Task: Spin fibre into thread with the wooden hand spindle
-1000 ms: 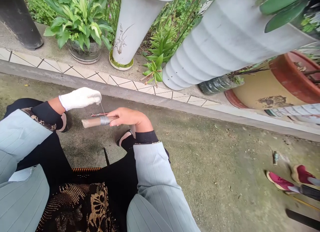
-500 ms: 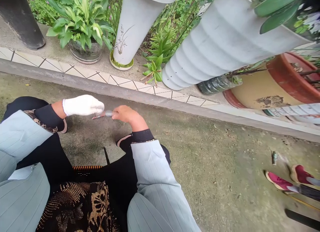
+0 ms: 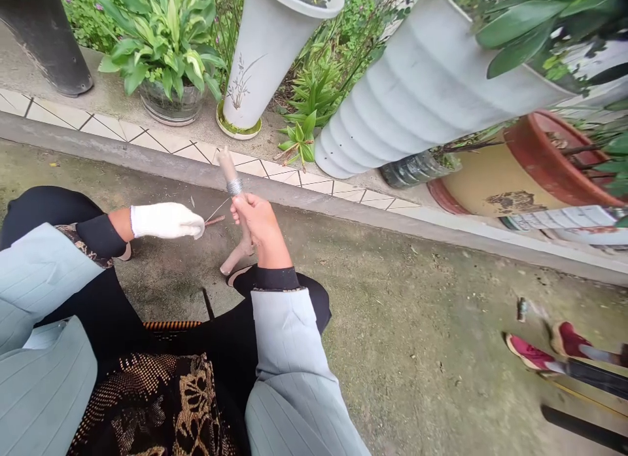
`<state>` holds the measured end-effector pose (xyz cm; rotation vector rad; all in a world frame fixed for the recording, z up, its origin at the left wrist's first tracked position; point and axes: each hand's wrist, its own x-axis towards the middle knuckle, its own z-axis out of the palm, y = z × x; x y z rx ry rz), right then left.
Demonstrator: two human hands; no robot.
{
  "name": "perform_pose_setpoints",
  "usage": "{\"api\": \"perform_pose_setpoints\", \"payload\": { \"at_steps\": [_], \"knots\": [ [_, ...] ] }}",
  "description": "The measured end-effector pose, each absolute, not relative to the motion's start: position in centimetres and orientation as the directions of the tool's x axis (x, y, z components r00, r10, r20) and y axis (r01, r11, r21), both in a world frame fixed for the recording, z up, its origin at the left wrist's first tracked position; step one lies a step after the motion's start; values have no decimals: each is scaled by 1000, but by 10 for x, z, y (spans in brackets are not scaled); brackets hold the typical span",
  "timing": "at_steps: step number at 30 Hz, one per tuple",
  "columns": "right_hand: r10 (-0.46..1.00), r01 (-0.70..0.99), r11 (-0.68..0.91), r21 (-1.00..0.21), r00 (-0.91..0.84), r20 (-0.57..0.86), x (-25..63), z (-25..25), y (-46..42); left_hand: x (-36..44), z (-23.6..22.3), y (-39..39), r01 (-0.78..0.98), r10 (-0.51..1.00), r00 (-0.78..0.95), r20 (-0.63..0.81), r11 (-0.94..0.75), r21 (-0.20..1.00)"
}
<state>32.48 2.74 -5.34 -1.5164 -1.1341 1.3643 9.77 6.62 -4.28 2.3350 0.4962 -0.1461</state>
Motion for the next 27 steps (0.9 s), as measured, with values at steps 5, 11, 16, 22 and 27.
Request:
{"api": "perform_pose_setpoints", "payload": {
  "at_steps": [5, 11, 16, 22, 27],
  "knots": [
    [944, 768, -160, -620, -64, -322, 319, -73, 22, 92, -39, 63, 426, 391, 902, -183, -745, 513],
    [470, 498, -51, -865, -753, -461, 325, -51, 16, 78, -44, 79, 393, 424, 899, -111, -669, 630],
    [902, -106, -201, -974, -409, -142, 335, -40, 19, 88, -42, 72, 421, 461, 869, -182, -491, 763],
    [947, -179, -307, -935, 37, -318, 332, -60, 30, 100, -39, 65, 457, 398, 882, -251, -597, 660],
    [907, 180, -409, -895, 187, -377, 336, -80, 36, 109, -42, 54, 441, 333, 896, -296, -755, 485]
  ]
}}
